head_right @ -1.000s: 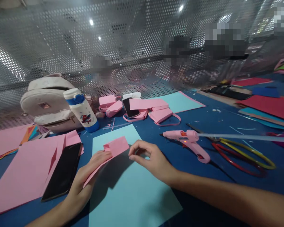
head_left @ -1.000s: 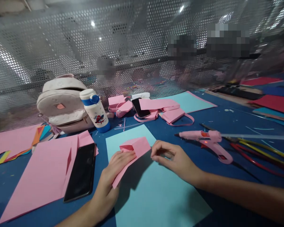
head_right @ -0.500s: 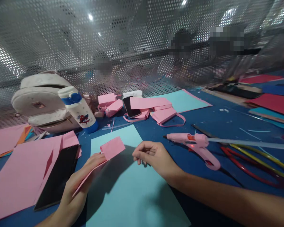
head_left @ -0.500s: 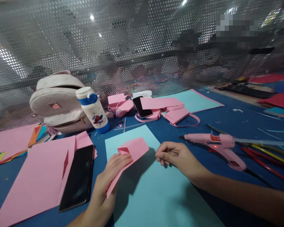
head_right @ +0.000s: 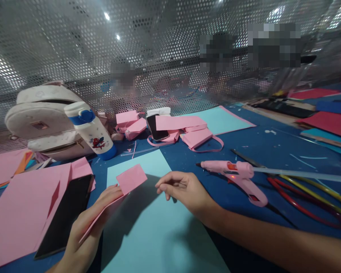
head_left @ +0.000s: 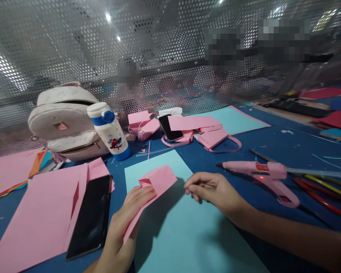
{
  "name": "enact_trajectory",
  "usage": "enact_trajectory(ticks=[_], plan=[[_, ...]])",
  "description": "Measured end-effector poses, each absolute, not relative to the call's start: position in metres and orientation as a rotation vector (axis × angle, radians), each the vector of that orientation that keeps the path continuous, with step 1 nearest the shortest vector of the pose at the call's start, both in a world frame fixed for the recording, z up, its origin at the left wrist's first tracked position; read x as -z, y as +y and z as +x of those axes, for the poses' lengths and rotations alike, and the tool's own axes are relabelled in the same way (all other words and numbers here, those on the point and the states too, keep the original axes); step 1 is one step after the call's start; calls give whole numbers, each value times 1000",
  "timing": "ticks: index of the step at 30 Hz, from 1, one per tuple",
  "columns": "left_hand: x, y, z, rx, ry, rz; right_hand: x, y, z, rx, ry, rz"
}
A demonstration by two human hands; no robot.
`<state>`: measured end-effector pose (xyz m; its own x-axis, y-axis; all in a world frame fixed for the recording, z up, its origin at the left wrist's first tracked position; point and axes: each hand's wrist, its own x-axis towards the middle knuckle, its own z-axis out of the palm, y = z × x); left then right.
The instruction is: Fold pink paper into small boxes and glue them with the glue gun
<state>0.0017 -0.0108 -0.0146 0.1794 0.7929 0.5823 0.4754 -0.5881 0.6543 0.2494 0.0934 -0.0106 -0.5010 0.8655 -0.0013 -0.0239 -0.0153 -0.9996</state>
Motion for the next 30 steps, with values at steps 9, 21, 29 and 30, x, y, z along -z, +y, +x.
enact_trajectory(ticks=[9,21,29,30], plan=[[14,-12,3,-1388,1208,2145,6,88,249,-1658,-1597,-774],[17,-17,4,-1380,1230,2089,7,81,253,-1684,-1746,-693],[14,-19,6,-1403,1245,2084,9,79,253,-1674,-1754,-728],[14,-20,7,-1409,1242,2086,10,78,253,-1672,-1747,-738]])
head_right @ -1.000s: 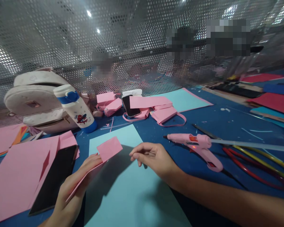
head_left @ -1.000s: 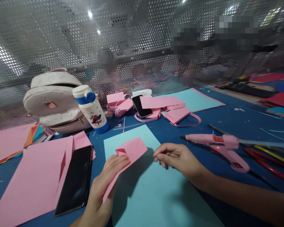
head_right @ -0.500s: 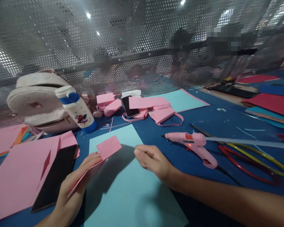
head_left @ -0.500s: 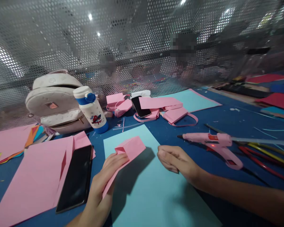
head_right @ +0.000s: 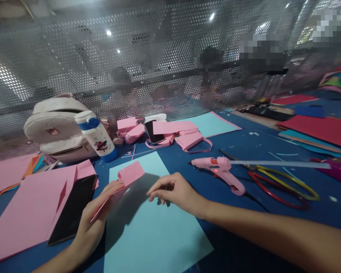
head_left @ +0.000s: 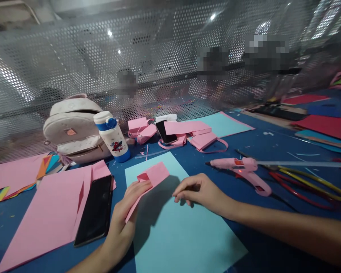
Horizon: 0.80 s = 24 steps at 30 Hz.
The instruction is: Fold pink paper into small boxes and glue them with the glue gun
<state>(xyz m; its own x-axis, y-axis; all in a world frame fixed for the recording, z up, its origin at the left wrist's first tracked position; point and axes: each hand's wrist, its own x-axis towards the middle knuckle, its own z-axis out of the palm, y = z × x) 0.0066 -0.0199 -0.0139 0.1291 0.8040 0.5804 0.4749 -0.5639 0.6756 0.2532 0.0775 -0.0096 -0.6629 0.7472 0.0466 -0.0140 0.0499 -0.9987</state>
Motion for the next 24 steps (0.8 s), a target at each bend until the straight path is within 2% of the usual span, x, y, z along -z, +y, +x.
enact_trajectory(ticks=[7,12,18,24], plan=[[10,-20,11,-1419,1221,2097,5,71,255,-1674,-1756,-688],[8,-21,13,-1435,1221,2098,-7,68,261,-1585,-2023,-646],[8,-24,15,-1432,1232,2102,-38,42,266,-1968,-2347,-517],[6,-25,18,-1456,1204,2114,-62,27,268,-1991,-2237,-488]])
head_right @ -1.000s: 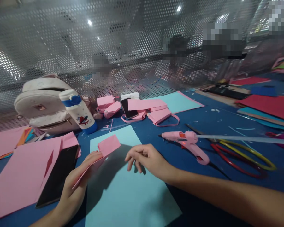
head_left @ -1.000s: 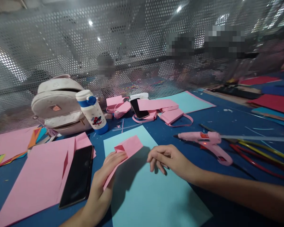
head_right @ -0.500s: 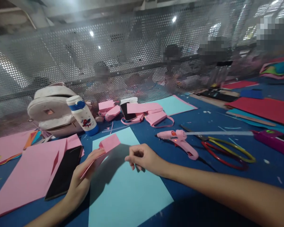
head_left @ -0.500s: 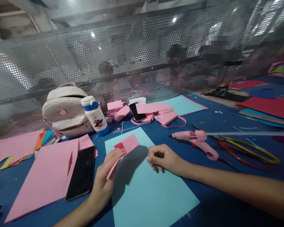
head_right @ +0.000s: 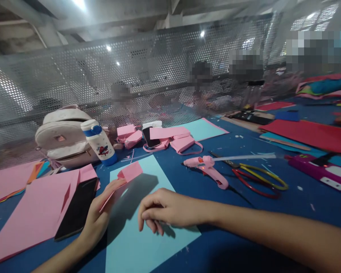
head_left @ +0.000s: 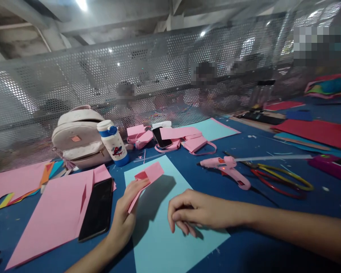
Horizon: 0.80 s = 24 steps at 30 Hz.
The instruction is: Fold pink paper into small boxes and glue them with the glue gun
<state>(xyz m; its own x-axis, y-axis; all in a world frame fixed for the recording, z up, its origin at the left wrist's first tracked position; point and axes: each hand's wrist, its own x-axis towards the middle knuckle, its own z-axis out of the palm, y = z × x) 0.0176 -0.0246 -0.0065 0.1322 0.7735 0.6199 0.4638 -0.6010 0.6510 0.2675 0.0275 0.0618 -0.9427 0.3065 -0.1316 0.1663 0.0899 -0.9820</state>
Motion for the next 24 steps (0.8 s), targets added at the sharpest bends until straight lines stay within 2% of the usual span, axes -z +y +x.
enact_trajectory(ticks=[2,4,6,9,11,15,17,21,24], plan=[[8,-25,17,-1438,1209,2100,-68,30,271,-2151,-2384,-247],[10,-25,16,-1419,1215,2082,-73,32,274,-2318,-2433,216],[12,-24,16,-1421,1214,2075,-79,34,277,-2335,-2335,508],[11,-23,17,-1438,1207,2104,-84,39,280,-2231,-2455,390],[9,-22,19,-1432,1188,2147,-82,43,280,-1954,-2572,68],[3,-22,21,-1355,1149,2299,-57,50,275,-794,-2402,-346],[0,-23,20,-1264,1188,2427,-42,53,273,-442,-2325,-397],[-5,-23,17,-1134,1359,2765,-30,55,274,-73,-2422,-384],[-6,-25,18,-1292,1441,2923,-28,56,275,31,-2514,-356]])
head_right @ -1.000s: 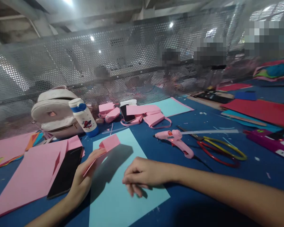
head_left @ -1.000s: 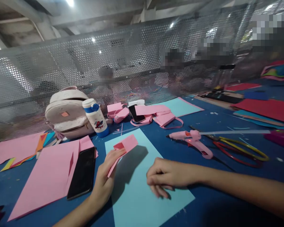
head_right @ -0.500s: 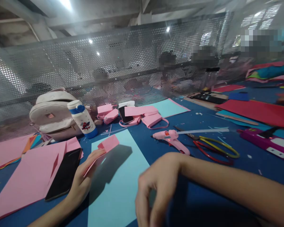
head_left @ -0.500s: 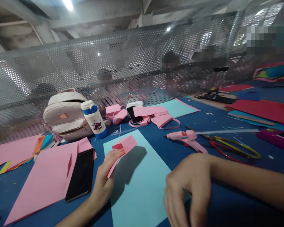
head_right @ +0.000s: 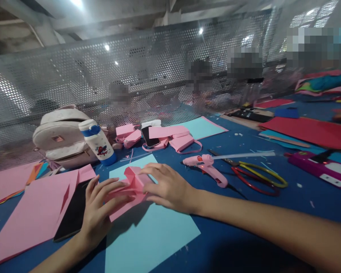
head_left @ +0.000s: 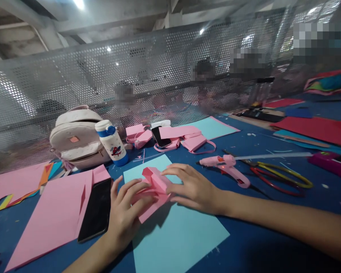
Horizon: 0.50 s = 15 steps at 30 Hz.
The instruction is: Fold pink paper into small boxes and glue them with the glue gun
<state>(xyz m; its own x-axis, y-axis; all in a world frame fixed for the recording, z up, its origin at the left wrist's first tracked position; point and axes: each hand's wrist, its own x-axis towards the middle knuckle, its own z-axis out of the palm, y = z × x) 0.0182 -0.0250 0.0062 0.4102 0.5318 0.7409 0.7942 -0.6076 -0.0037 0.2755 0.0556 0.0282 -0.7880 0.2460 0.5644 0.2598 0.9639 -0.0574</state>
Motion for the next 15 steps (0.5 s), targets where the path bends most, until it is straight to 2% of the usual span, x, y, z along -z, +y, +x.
enact_trajectory(ticks=[4,9,13,14,15], plan=[[-2,-30,20,1078,-1086,-2210,-23,57,275,-65,-2486,-347],[-8,-44,31,1096,-892,-2258,-11,61,270,-498,-2280,-403],[-23,-69,58,1189,-666,-2723,-7,66,266,-703,-2182,-507],[-25,-77,63,1243,-727,-2912,-6,67,266,-724,-2174,-522],[-26,-87,68,1334,-984,-3003,-6,67,266,-739,-2171,-533]])
